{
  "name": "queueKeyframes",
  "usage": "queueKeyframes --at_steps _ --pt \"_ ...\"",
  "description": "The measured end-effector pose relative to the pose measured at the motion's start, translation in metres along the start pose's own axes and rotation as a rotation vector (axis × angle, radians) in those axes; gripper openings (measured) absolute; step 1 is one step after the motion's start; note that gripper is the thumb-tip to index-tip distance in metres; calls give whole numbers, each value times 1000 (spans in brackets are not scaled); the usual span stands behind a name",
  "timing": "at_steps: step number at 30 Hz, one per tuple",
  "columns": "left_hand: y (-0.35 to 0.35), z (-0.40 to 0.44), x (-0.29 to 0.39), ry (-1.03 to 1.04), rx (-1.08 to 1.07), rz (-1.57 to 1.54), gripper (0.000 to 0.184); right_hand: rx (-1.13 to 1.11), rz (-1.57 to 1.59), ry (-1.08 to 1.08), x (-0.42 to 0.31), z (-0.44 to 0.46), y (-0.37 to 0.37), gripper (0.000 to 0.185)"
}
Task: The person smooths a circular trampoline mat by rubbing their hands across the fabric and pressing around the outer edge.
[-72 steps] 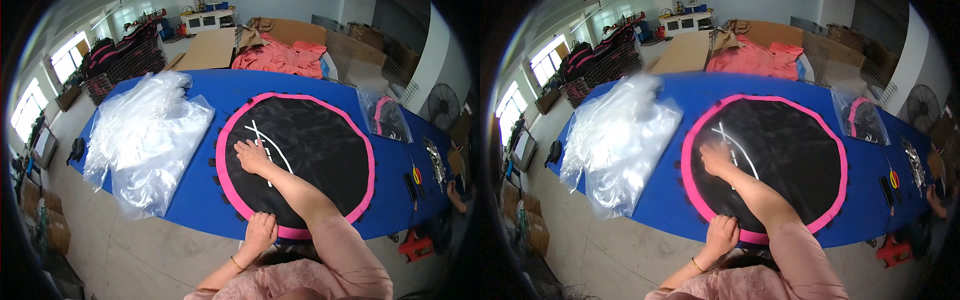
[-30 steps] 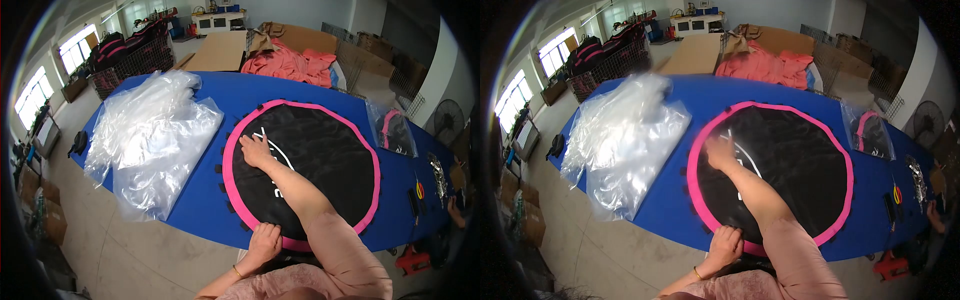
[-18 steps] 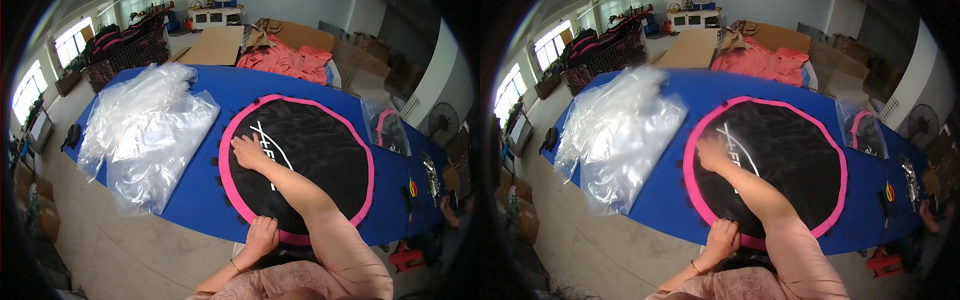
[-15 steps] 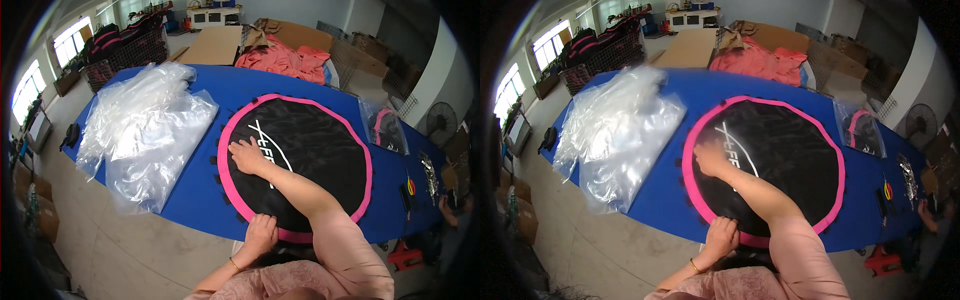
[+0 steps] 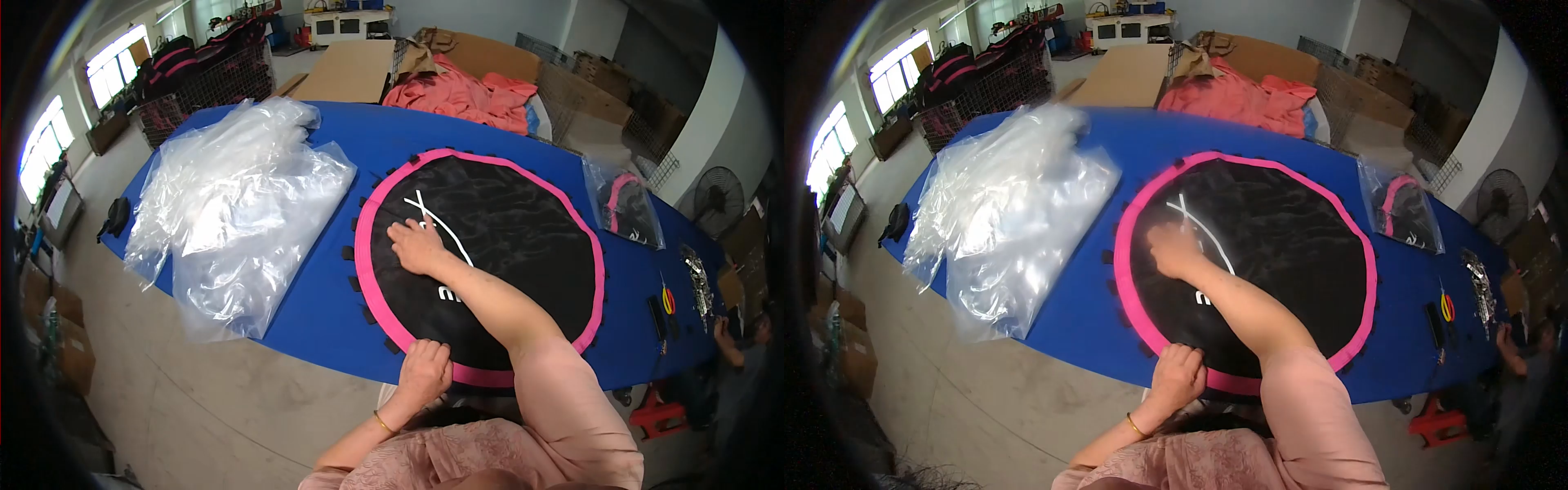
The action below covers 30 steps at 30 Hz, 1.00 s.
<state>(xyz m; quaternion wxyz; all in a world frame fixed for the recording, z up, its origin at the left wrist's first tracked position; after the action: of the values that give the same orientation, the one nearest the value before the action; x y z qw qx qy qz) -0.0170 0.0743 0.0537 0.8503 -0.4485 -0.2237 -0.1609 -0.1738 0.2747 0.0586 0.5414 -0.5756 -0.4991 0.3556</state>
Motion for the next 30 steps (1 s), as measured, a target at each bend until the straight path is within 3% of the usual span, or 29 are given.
queueKeyframes --at_steps 7,10,15,17,22,23,25,30 --pt "1 -2 -1 -13 13 -4 25 -37 102 168 45 29 5 47" --pt "2 -1 -1 -9 4 12 25 -29 76 138 31 21 10 46" --pt "2 -1 -1 -4 12 9 22 42 15 -122 -29 -20 1 46" --pt "1 -1 1 8 14 7 20 295 117 -260 -46 -44 -2 32" --pt "-1 1 1 -4 -1 15 22 497 0 -319 -53 -83 11 40" --pt "0 1 2 5 -3 12 22 499 -3 -310 -47 -87 11 40" --pt "-2 1 3 18 19 17 22 97 40 -63 -26 -83 3 42" --pt "-3 0 4 18 24 28 22 88 -42 166 64 -86 32 37"
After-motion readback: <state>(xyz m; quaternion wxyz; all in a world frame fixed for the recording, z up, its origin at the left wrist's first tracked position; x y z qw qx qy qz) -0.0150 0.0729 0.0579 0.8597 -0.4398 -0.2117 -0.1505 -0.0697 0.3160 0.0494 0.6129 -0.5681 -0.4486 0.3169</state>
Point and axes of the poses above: each hand's wrist, its own z-axis towards the middle knuckle, its own y-axis out of the palm, x = y × z, the point moved 7 cm from there along z, towards the middle knuckle, and after that the axes turned 9 degrees about -x, right-handed, at the moved point
